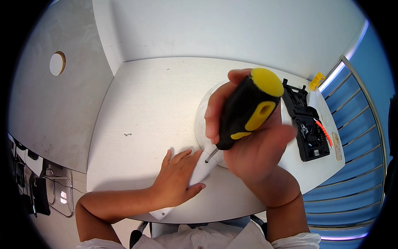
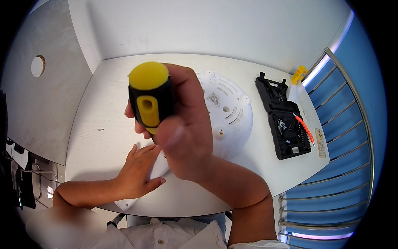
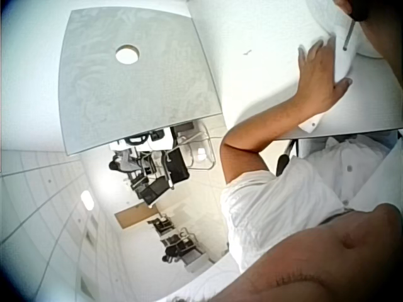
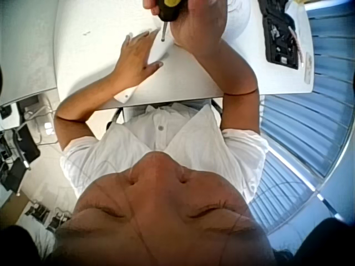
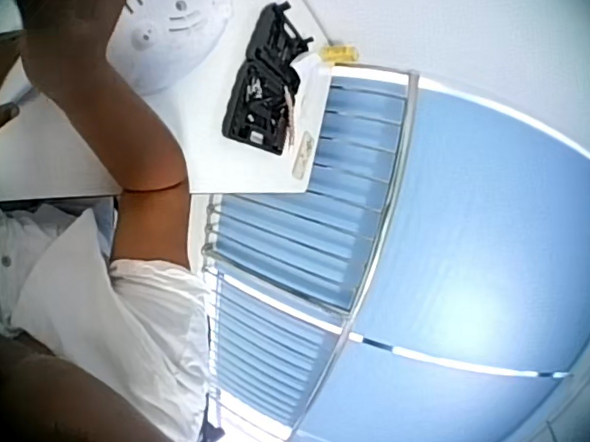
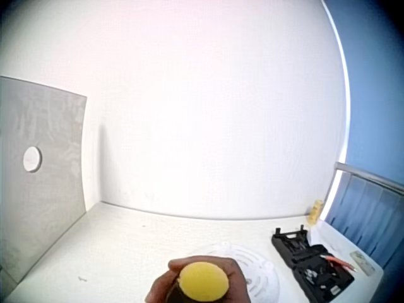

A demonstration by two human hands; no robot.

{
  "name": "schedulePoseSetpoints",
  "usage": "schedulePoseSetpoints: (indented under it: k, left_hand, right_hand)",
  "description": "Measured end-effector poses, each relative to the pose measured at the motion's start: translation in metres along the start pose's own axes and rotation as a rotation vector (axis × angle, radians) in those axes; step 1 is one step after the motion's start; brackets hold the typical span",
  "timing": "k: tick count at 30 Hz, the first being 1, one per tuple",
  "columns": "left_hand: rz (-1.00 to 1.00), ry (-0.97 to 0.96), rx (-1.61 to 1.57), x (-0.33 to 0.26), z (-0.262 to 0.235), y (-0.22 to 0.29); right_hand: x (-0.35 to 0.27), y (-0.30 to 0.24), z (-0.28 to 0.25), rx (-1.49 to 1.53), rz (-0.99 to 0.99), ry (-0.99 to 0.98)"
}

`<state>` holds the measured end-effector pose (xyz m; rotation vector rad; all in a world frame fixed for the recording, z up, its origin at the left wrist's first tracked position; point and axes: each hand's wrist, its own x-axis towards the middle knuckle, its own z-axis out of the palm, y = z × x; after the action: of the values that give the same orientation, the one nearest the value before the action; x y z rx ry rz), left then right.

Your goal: The person uses a screwdriver to remove screws from the base of a white electric fan. They then separate the fan head from the base, exposing the internal wiring and motor housing.

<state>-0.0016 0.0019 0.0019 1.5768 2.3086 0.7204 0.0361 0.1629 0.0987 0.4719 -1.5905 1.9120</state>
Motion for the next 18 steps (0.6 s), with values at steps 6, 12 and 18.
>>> schedulePoseSetpoints:
  k: [6,12,18]
  left_hand:
    - [0.015,0.002,-0.007,0.001,0.000,-0.002]
    - [-0.036,-0.030,-0.007,0.000,-0.002,0.002]
    - [-0.017,-0.002,0.000,0.000,0.000,0.000]
  right_hand:
    - [-0.001,0.002,0.008,0.032,-0.062,0.065]
    - [0.002,0.000,0.001,-0.106,-0.016,-0.081]
    - [0.004,-0.003,0.004,-0.051,-0.014,-0.073]
